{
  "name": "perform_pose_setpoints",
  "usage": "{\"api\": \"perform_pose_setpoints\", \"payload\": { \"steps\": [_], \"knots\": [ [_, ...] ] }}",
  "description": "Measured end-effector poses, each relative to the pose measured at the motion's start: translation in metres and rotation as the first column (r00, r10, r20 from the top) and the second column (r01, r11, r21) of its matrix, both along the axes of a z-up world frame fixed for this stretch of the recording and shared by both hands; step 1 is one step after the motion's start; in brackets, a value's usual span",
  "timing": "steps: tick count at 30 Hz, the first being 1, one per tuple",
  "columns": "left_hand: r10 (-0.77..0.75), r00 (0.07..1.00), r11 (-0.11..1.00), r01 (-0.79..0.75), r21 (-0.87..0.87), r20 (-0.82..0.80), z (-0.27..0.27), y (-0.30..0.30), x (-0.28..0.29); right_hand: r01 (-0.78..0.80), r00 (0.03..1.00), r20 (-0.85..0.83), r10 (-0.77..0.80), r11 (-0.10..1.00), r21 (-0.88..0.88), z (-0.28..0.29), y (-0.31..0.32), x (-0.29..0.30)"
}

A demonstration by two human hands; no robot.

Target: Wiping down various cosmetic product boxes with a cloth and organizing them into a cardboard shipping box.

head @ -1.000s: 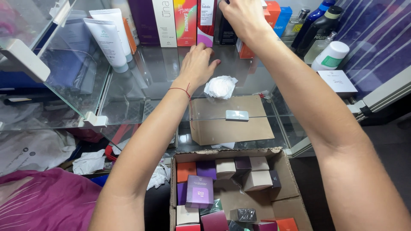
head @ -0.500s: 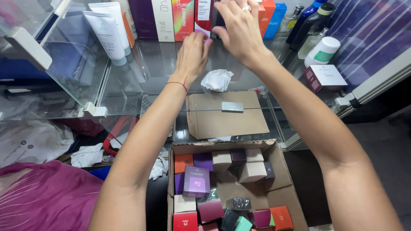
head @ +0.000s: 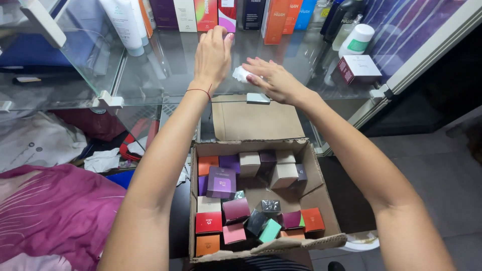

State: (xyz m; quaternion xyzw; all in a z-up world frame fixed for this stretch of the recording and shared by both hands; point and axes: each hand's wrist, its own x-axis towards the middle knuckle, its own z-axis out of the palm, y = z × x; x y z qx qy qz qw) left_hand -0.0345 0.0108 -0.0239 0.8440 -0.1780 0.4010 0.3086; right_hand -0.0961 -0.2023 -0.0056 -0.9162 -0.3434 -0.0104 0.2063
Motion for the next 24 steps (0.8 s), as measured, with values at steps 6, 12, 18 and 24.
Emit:
{"api": "perform_pose_setpoints", "payload": {
  "steps": [6,12,18,24],
  "knots": [
    [0.018,1.000,0.998,-0.019,0.055,0.015,-0.008,0.000,-0.018,0.088,0.996,0.006,-0.089,0.993,0.078,-0.005,-0.005,-0.011],
    [0.081,0.996,0.985,-0.076,0.158,-0.025,-0.018,-0.003,-0.027,0.117,0.989,0.073,-0.128,0.983,0.142,-0.012,-0.006,-0.006],
    [0.129,0.983,0.980,-0.106,0.168,-0.129,-0.026,-0.001,-0.022,0.151,0.976,0.126,-0.176,0.971,0.187,-0.013,-0.008,-0.008],
    [0.180,0.968,0.969,-0.144,0.201,-0.173,-0.029,0.000,-0.015,0.128,0.967,0.183,-0.176,0.960,0.250,-0.016,-0.011,-0.006]
  ]
}}
